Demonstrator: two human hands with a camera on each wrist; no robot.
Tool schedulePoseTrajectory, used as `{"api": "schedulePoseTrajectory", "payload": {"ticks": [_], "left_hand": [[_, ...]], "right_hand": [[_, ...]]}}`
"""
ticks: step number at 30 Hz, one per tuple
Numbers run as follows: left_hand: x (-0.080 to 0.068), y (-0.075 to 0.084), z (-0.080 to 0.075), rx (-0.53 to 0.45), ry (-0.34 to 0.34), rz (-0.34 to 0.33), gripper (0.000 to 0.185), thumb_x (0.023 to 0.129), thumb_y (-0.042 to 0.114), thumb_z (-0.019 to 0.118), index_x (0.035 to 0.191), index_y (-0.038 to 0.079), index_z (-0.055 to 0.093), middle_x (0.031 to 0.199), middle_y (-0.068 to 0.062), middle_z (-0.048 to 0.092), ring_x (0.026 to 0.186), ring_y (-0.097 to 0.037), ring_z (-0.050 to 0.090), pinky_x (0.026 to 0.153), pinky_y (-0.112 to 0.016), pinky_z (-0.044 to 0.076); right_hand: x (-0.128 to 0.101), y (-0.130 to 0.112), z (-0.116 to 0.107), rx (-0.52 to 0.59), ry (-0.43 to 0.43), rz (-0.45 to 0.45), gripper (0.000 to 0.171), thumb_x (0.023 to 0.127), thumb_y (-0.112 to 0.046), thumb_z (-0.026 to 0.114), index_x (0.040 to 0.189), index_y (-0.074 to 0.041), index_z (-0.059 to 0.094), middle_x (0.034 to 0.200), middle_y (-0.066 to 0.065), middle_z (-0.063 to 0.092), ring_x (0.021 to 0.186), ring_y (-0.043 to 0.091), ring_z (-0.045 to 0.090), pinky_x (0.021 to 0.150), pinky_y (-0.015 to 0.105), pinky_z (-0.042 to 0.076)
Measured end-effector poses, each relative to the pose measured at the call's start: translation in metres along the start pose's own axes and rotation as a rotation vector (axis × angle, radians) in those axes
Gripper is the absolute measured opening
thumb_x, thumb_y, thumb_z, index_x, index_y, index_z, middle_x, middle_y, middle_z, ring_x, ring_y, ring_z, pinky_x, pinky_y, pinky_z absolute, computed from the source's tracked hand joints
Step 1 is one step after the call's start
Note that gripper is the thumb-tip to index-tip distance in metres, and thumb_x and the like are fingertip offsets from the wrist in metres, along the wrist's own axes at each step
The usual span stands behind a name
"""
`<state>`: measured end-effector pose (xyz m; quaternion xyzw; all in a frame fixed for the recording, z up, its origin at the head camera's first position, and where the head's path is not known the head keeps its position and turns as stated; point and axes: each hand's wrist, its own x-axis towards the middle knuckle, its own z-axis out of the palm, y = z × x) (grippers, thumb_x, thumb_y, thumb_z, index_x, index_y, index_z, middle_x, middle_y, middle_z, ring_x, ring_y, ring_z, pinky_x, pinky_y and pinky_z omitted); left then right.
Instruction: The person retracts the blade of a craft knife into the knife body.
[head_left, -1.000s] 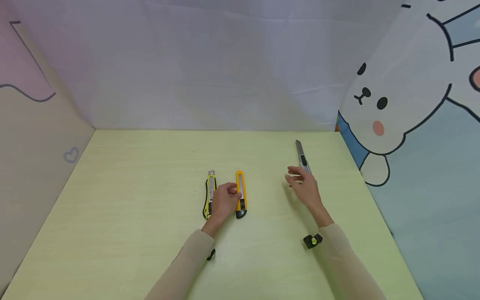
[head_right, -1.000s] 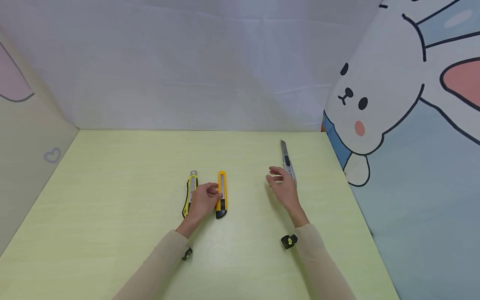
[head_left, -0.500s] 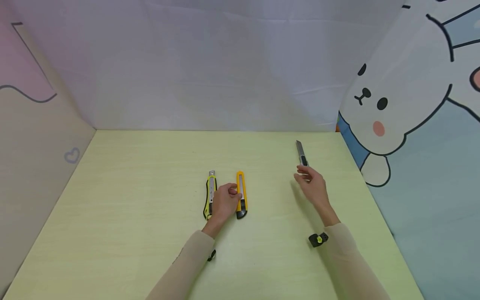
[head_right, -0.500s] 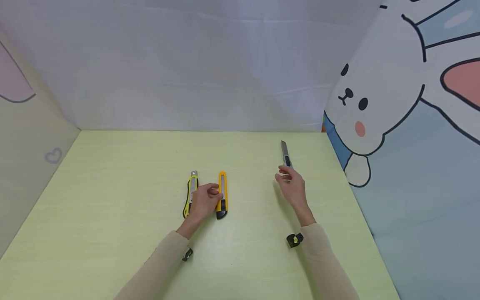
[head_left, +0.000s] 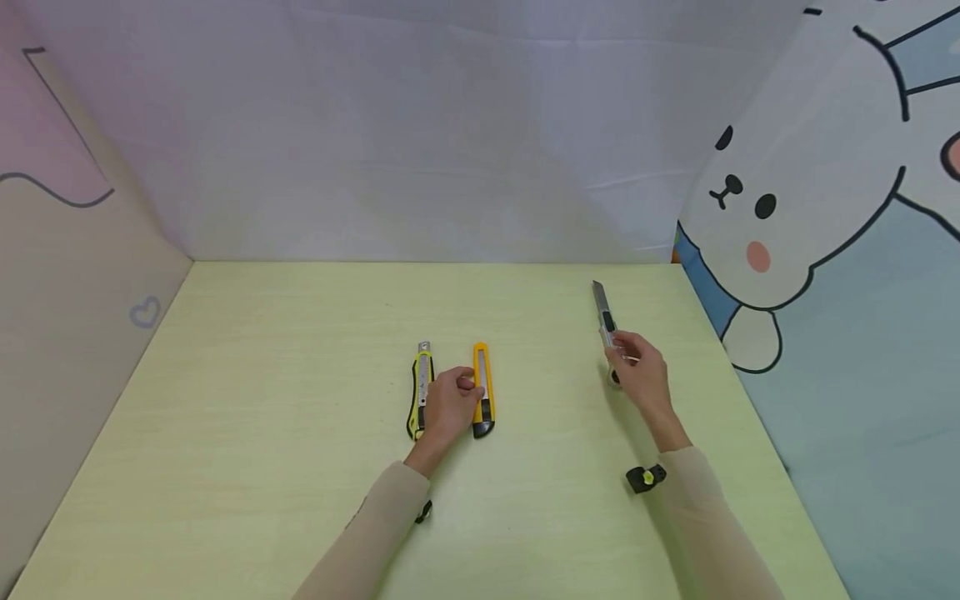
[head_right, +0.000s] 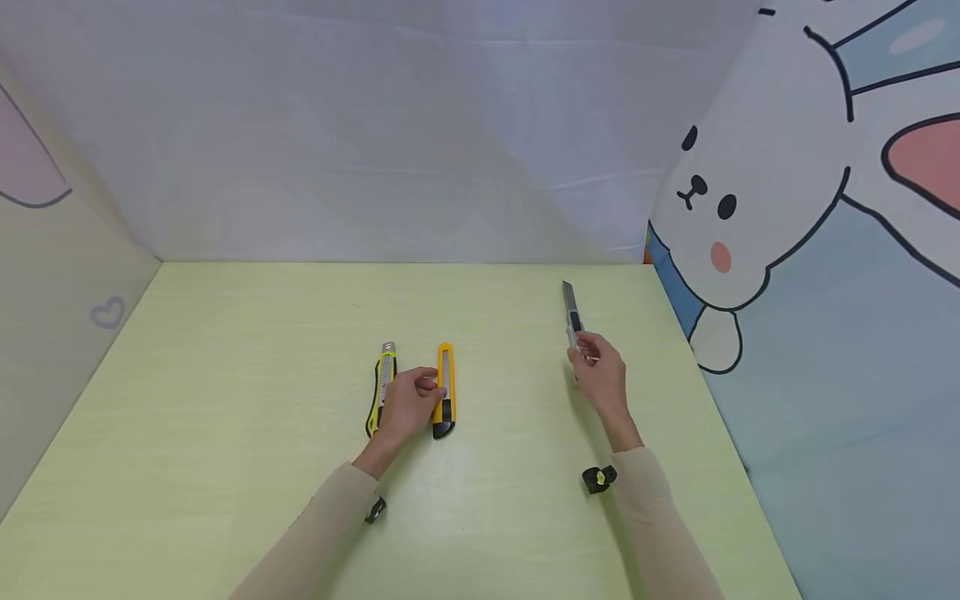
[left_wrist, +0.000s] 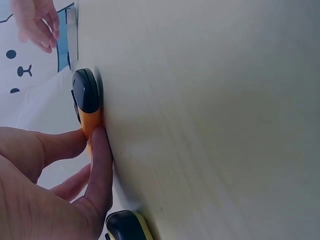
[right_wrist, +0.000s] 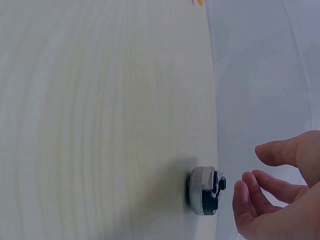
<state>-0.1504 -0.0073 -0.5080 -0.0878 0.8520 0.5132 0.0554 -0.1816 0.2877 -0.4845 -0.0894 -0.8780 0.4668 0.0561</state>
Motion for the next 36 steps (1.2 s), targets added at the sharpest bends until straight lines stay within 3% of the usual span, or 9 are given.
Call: {"api": "schedulePoseTrajectory", "payload": {"ticks": [4,10,13,23,36], "left_hand": [[0.000,-0.002,0.001,-0.001,0.000,0.005,0.033,0.092,0.008,0.078,0.124,0.001,0.071,0.092,-0.008,0.070,0.080,-0.020,0.066,0.065,-0.029,0.056],[0.000,-0.003,0.002,-0.001,0.004,0.021,0.033,0.092,0.007,0.078,0.123,0.000,0.071,0.093,-0.008,0.070,0.080,-0.020,0.066,0.066,-0.030,0.057],[0.000,-0.003,0.002,0.003,0.009,0.032,0.032,0.092,0.006,0.077,0.123,-0.001,0.071,0.092,-0.009,0.070,0.080,-0.021,0.066,0.066,-0.031,0.057],[-0.001,-0.001,0.002,0.010,0.006,0.013,0.032,0.092,0.005,0.077,0.123,-0.001,0.071,0.093,-0.008,0.069,0.081,-0.021,0.066,0.067,-0.031,0.056],[-0.001,-0.002,0.002,0.010,0.013,0.019,0.032,0.092,0.006,0.077,0.123,0.000,0.071,0.092,-0.008,0.070,0.080,-0.020,0.066,0.066,-0.030,0.056]], "right_hand": [[0.002,0.004,-0.004,-0.019,0.005,0.025,0.039,0.102,-0.008,0.063,0.139,0.003,0.058,0.132,0.023,0.063,0.119,0.033,0.060,0.088,0.015,0.045],[0.002,0.008,-0.009,-0.028,-0.007,0.054,0.044,0.103,-0.011,0.062,0.143,0.004,0.053,0.139,0.025,0.059,0.124,0.037,0.058,0.103,0.041,0.048],[0.002,0.011,-0.010,-0.039,-0.016,0.071,0.046,0.104,-0.013,0.061,0.145,0.004,0.050,0.141,0.026,0.056,0.127,0.039,0.056,0.106,0.049,0.047],[0.000,0.018,-0.011,-0.059,-0.032,0.125,0.050,0.104,-0.014,0.059,0.149,0.004,0.046,0.146,0.027,0.051,0.131,0.041,0.050,0.109,0.052,0.044],[0.005,0.028,-0.009,-0.086,-0.103,0.139,0.051,0.105,-0.015,0.058,0.149,0.006,0.043,0.140,0.030,0.053,0.128,0.042,0.052,0.101,0.050,0.047]]}}
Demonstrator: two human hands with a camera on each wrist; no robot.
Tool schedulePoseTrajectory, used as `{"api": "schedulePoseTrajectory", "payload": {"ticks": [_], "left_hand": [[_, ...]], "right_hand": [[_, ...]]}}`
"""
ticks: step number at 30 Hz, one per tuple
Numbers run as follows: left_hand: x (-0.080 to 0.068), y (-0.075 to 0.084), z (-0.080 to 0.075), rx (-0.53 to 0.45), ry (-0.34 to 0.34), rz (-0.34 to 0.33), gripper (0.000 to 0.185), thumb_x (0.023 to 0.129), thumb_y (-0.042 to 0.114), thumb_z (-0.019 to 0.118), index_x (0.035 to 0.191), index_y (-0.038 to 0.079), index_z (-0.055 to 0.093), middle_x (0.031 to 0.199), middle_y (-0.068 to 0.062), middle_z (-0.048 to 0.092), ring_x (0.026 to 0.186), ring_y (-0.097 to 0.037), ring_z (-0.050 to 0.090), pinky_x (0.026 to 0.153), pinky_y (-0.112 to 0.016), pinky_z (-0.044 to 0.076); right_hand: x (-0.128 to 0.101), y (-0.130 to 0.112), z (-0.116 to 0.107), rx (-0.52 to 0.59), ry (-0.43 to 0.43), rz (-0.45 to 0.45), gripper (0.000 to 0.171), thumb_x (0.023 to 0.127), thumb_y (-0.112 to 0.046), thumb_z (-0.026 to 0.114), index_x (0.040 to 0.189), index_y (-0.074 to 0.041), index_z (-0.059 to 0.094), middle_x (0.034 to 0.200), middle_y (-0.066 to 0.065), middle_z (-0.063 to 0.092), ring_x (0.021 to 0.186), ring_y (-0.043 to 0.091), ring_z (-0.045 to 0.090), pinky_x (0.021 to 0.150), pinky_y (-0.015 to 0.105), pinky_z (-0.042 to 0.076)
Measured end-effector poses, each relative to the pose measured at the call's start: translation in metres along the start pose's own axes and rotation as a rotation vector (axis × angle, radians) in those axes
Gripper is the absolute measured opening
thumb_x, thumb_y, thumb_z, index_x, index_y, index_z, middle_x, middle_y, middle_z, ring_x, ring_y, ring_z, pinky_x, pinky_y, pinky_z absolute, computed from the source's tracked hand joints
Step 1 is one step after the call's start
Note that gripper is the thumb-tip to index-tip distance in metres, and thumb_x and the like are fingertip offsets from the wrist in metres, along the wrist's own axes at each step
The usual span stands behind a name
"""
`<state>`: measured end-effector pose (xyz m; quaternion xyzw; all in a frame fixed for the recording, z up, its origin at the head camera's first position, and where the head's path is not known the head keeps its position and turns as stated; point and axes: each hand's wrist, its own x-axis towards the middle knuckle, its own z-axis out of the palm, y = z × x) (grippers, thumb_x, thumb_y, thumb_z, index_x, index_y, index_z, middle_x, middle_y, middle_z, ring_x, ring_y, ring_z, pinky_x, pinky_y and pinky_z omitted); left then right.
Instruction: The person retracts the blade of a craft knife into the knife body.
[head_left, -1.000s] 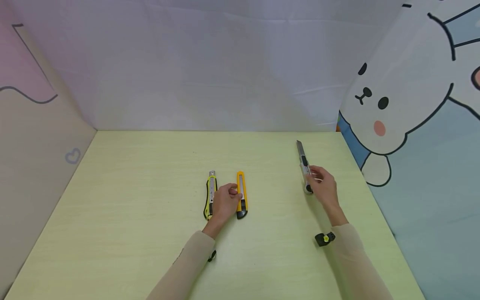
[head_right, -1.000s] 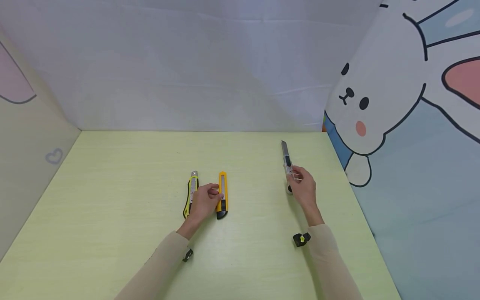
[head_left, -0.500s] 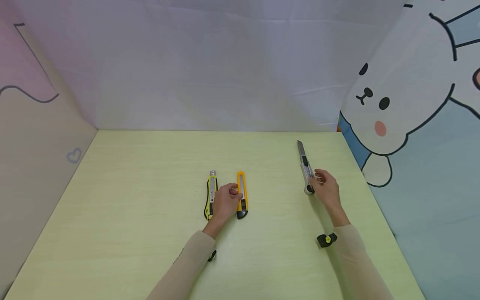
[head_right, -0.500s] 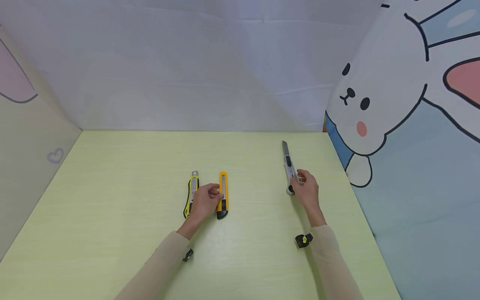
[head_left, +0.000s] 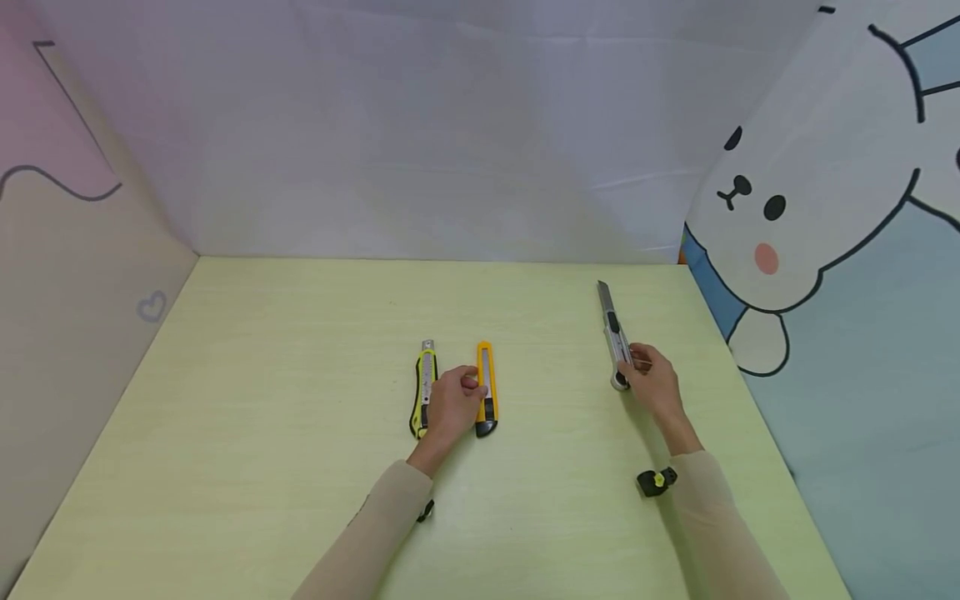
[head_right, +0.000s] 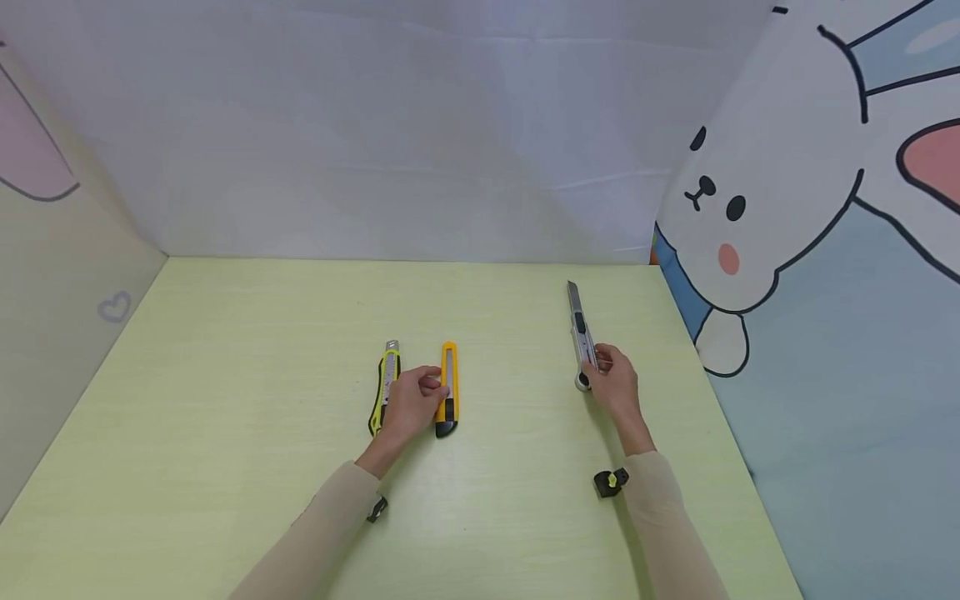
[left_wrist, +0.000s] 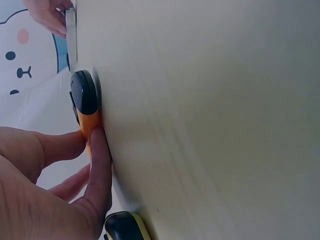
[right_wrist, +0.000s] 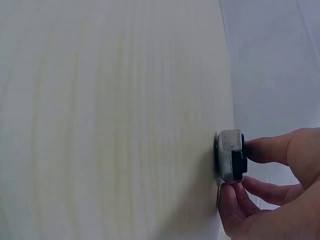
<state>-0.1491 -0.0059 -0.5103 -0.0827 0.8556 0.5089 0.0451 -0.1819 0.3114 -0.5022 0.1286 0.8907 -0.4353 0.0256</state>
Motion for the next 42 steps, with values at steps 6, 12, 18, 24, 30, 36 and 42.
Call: {"api": "schedulePoseTrajectory", "payload": {"ticks": [6,12,18,24,30,36,42], "left_hand": [[-0.0008,0.0021,-0.0013,0.005,0.000,-0.002,0.033,0.092,0.006,0.077,0.124,0.001,0.071,0.092,-0.008,0.069,0.079,-0.020,0.064,0.065,-0.030,0.055],[-0.0007,0.0023,-0.0013,0.003,0.001,0.000,0.033,0.092,0.006,0.077,0.124,0.001,0.071,0.092,-0.008,0.069,0.079,-0.019,0.064,0.064,-0.029,0.055],[-0.0003,0.0014,0.0001,0.007,0.000,0.001,0.033,0.092,0.006,0.077,0.124,0.001,0.071,0.092,-0.007,0.069,0.079,-0.019,0.064,0.064,-0.029,0.055],[-0.0008,0.0040,-0.0005,0.036,0.003,0.000,0.032,0.092,0.006,0.077,0.123,0.001,0.072,0.092,-0.007,0.070,0.079,-0.020,0.066,0.063,-0.030,0.054],[-0.0021,0.0058,-0.0024,0.037,0.006,0.003,0.032,0.092,0.007,0.077,0.123,0.000,0.071,0.092,-0.008,0.070,0.080,-0.021,0.068,0.063,-0.031,0.054],[-0.0012,0.0038,-0.0012,0.003,0.000,0.004,0.032,0.093,0.005,0.075,0.124,-0.002,0.069,0.093,-0.011,0.070,0.082,-0.023,0.068,0.065,-0.032,0.056],[-0.0019,0.0035,0.0000,-0.031,-0.005,0.009,0.033,0.094,0.006,0.073,0.125,-0.004,0.068,0.095,-0.011,0.067,0.082,-0.022,0.064,0.066,-0.031,0.057]], "right_hand": [[0.0008,-0.0029,-0.0003,-0.028,-0.005,-0.002,0.053,0.104,-0.014,0.059,0.150,0.006,0.042,0.139,0.031,0.052,0.127,0.043,0.053,0.102,0.050,0.047],[0.0006,-0.0070,0.0002,-0.062,-0.001,-0.012,0.052,0.102,-0.014,0.061,0.148,0.005,0.045,0.138,0.030,0.054,0.123,0.042,0.056,0.090,0.041,0.050],[0.0015,-0.0073,-0.0011,-0.062,0.009,0.010,0.053,0.101,-0.016,0.064,0.148,0.003,0.047,0.140,0.028,0.055,0.121,0.039,0.059,0.079,0.025,0.047],[0.0002,-0.0077,-0.0004,-0.031,0.010,0.037,0.051,0.103,-0.018,0.062,0.148,0.003,0.049,0.141,0.027,0.055,0.122,0.038,0.059,0.077,0.022,0.046],[-0.0001,-0.0084,-0.0001,0.008,0.000,0.057,0.050,0.105,-0.021,0.061,0.148,0.001,0.050,0.141,0.026,0.055,0.122,0.037,0.058,0.078,0.022,0.045],[0.0014,-0.0044,0.0014,0.072,0.023,0.080,0.048,0.105,-0.021,0.061,0.147,0.000,0.052,0.141,0.024,0.056,0.119,0.032,0.056,0.076,0.016,0.044],[0.0012,-0.0030,0.0031,0.156,0.067,0.105,0.047,0.104,-0.020,0.063,0.146,-0.002,0.054,0.141,0.020,0.057,0.118,0.026,0.055,0.073,0.011,0.044]]}}
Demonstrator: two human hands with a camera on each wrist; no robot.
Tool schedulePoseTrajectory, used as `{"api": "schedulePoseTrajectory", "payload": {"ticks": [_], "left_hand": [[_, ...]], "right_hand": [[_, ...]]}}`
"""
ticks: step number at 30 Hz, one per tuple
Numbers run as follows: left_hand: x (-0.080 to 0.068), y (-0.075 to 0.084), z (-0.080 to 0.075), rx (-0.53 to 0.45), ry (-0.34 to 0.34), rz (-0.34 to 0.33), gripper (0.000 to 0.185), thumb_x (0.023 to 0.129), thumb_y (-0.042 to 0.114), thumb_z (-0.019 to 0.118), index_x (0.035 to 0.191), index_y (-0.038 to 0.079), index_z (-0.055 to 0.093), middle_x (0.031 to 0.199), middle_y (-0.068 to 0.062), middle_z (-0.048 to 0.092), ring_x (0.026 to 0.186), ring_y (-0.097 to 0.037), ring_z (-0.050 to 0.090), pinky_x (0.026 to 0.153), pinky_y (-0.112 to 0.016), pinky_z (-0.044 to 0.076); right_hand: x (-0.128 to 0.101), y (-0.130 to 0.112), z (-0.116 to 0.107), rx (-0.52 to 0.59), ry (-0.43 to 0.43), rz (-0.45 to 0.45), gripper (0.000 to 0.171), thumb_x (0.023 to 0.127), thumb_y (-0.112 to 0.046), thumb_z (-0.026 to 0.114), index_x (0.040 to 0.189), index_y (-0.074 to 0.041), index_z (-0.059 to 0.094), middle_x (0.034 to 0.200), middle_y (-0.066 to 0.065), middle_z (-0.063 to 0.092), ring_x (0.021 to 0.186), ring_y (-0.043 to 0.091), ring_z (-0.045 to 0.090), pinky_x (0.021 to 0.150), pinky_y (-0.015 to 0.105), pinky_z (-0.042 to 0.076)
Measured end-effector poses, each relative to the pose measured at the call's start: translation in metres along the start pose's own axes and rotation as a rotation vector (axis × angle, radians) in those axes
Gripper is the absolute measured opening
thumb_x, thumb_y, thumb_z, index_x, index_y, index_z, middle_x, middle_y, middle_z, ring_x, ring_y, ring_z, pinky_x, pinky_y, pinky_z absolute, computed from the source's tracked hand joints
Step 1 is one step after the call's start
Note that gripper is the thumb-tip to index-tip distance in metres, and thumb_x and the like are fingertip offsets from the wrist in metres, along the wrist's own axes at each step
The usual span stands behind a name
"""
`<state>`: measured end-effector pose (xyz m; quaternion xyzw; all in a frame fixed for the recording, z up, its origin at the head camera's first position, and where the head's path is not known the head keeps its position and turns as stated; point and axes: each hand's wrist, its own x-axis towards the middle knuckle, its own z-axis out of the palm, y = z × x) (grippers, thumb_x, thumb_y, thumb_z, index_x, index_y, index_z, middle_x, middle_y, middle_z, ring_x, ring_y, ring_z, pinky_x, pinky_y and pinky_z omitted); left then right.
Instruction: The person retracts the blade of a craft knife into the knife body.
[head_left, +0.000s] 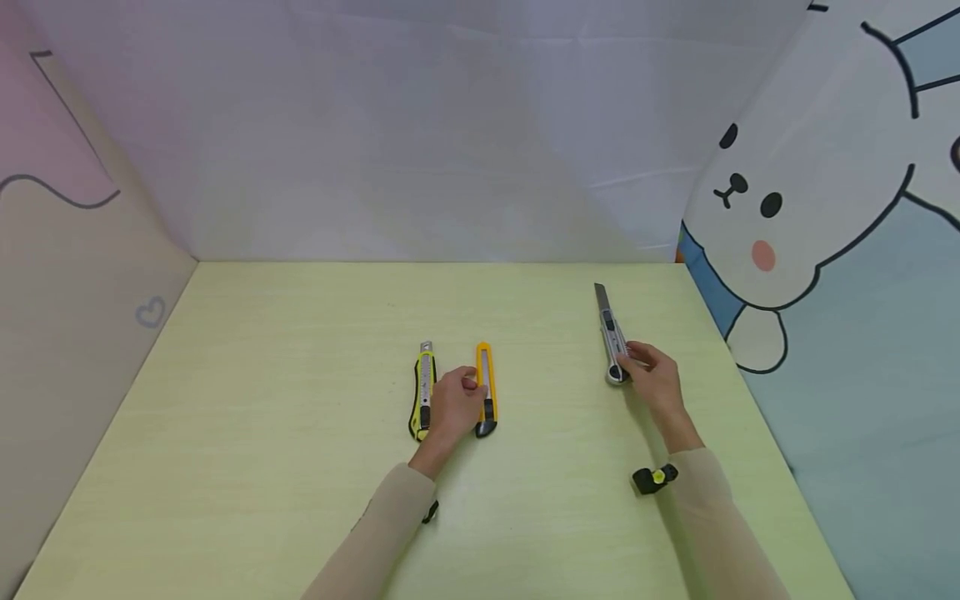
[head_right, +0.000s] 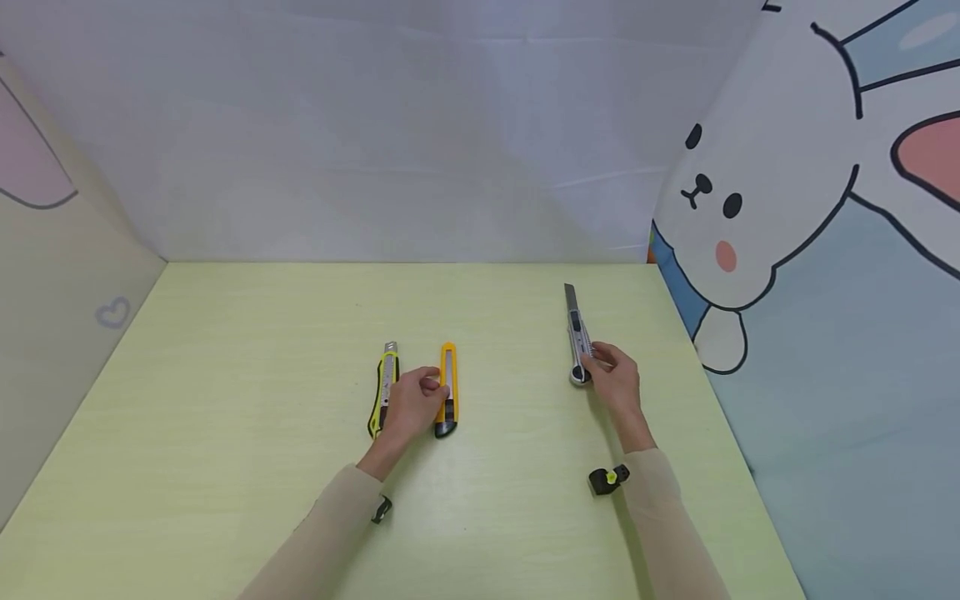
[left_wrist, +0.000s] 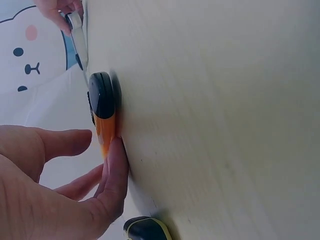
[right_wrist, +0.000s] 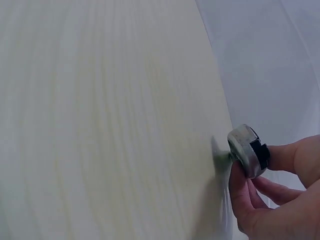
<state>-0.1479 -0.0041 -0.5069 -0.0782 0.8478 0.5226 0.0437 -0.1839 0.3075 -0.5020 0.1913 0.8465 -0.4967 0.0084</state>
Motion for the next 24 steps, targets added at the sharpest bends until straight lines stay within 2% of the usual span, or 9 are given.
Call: {"api": "schedulePoseTrajectory", "payload": {"ticks": [11,19,24], "left_hand": [[-0.0018,0.0053,-0.0002,0.024,0.052,0.064,0.032,0.095,0.008,0.071,0.124,-0.005,0.068,0.098,-0.014,0.066,0.090,-0.028,0.062,0.079,-0.042,0.054],[-0.0008,0.0039,0.0005,0.020,0.070,0.056,0.031,0.095,0.008,0.071,0.124,-0.004,0.069,0.102,-0.015,0.067,0.093,-0.028,0.064,0.083,-0.043,0.056],[-0.0009,0.0047,-0.0011,-0.002,0.076,0.070,0.030,0.096,0.006,0.069,0.124,-0.004,0.069,0.103,-0.016,0.068,0.095,-0.030,0.065,0.085,-0.044,0.056]], "right_hand": [[-0.0023,0.0006,-0.0018,0.042,0.013,0.016,0.046,0.103,-0.024,0.064,0.144,-0.005,0.058,0.141,0.017,0.058,0.114,0.021,0.055,0.075,0.012,0.044],[-0.0009,-0.0028,-0.0081,-0.005,-0.067,0.032,0.048,0.103,-0.024,0.064,0.145,-0.003,0.056,0.142,0.022,0.057,0.114,0.022,0.055,0.074,0.015,0.045],[0.0007,-0.0043,-0.0088,-0.005,-0.108,0.035,0.046,0.102,-0.017,0.065,0.144,0.000,0.056,0.139,0.026,0.059,0.107,0.019,0.061,0.073,0.015,0.050]]}}
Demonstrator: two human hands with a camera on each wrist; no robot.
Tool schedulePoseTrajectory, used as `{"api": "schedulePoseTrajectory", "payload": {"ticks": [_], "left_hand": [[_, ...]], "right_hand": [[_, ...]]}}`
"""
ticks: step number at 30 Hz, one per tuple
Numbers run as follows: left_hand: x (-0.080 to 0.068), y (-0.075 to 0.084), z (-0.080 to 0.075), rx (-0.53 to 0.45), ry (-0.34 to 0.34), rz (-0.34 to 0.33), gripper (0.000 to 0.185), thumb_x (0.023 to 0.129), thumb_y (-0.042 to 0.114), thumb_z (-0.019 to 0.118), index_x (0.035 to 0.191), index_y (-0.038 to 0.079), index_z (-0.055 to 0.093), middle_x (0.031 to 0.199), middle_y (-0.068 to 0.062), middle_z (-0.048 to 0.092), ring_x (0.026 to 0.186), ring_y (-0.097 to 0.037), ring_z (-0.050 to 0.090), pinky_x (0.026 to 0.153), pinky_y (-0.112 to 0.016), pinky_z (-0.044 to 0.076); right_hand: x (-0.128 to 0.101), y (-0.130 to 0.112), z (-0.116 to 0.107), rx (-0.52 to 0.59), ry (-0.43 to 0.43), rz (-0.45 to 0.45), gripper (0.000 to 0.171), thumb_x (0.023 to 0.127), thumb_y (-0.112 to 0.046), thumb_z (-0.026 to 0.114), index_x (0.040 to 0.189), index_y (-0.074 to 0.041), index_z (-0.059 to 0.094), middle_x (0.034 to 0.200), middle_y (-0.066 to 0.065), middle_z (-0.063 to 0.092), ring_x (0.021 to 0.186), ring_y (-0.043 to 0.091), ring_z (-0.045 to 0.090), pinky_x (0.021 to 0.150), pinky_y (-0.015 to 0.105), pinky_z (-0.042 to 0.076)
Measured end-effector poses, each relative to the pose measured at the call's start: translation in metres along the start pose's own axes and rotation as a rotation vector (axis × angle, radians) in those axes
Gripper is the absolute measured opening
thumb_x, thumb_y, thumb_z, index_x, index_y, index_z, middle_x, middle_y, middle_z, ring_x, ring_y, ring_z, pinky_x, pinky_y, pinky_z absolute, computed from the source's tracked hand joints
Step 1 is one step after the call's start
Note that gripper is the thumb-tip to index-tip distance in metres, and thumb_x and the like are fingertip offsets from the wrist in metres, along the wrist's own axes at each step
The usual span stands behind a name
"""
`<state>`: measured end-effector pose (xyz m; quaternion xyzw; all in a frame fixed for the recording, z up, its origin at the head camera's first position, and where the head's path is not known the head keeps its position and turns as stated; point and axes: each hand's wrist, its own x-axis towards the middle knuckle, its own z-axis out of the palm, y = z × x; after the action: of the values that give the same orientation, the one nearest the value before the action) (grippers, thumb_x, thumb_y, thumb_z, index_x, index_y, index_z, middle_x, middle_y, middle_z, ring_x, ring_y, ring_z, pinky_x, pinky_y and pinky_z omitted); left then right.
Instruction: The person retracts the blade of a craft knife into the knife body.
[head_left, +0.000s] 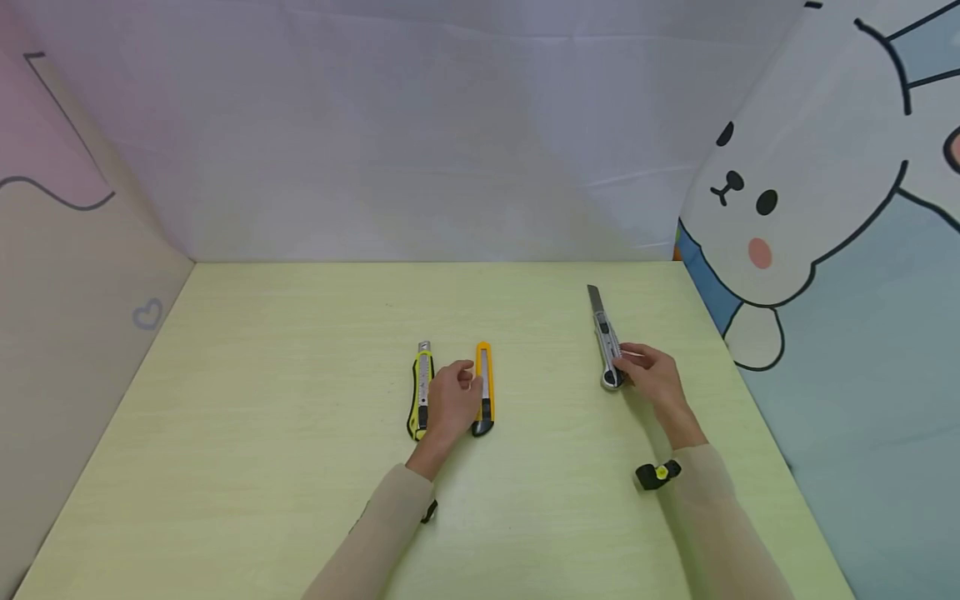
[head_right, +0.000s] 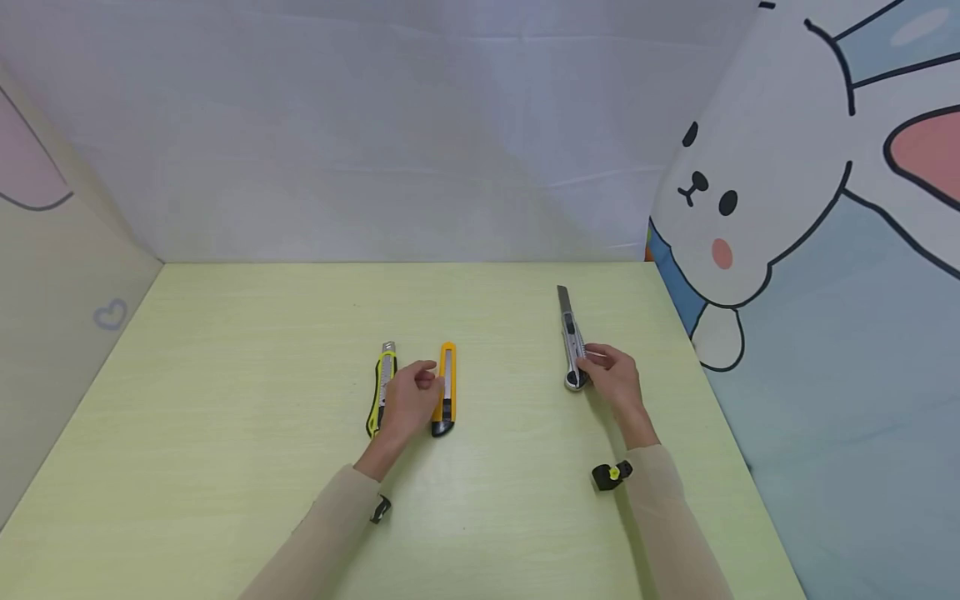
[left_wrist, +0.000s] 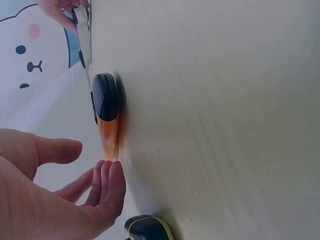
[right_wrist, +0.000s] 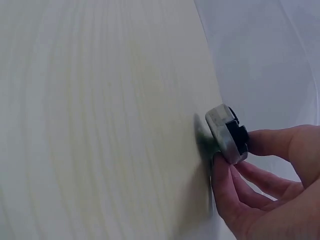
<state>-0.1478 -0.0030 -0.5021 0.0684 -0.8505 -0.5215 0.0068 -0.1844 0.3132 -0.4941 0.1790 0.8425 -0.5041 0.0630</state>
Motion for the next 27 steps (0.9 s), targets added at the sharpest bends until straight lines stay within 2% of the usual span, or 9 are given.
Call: {"api": "schedulePoseTrajectory", "payload": {"ticks": [4,13,22,27], "left_hand": [[0.001,0.001,-0.001,-0.011,0.013,0.023,0.028,0.095,0.004,0.069,0.122,-0.005,0.069,0.102,-0.016,0.069,0.094,-0.030,0.066,0.084,-0.044,0.057],[0.005,0.004,-0.001,-0.056,0.035,0.039,0.025,0.096,0.004,0.068,0.120,-0.004,0.071,0.101,-0.015,0.071,0.094,-0.029,0.070,0.083,-0.042,0.059],[0.006,0.011,-0.002,-0.117,0.013,0.052,0.024,0.097,0.005,0.068,0.119,-0.004,0.072,0.100,-0.014,0.071,0.093,-0.028,0.070,0.083,-0.041,0.059],[0.006,0.014,-0.003,-0.158,-0.020,0.067,0.025,0.098,0.007,0.067,0.120,-0.004,0.071,0.101,-0.013,0.071,0.094,-0.027,0.069,0.081,-0.039,0.058]], "right_hand": [[-0.001,-0.002,0.001,-0.001,-0.024,0.002,0.047,0.102,-0.015,0.065,0.145,0.001,0.054,0.139,0.027,0.058,0.101,0.016,0.062,0.073,0.016,0.053],[-0.001,-0.002,0.004,0.057,-0.023,0.023,0.048,0.102,-0.013,0.066,0.146,0.002,0.053,0.143,0.028,0.056,0.100,0.012,0.061,0.073,0.017,0.054],[-0.006,0.001,0.003,0.078,-0.006,0.014,0.049,0.102,-0.016,0.065,0.147,-0.001,0.053,0.144,0.025,0.056,0.103,0.012,0.061,0.076,0.015,0.054],[-0.014,-0.003,0.003,0.119,-0.011,-0.005,0.050,0.102,-0.017,0.066,0.148,-0.002,0.052,0.144,0.025,0.055,0.098,0.004,0.061,0.080,0.017,0.055]]}}
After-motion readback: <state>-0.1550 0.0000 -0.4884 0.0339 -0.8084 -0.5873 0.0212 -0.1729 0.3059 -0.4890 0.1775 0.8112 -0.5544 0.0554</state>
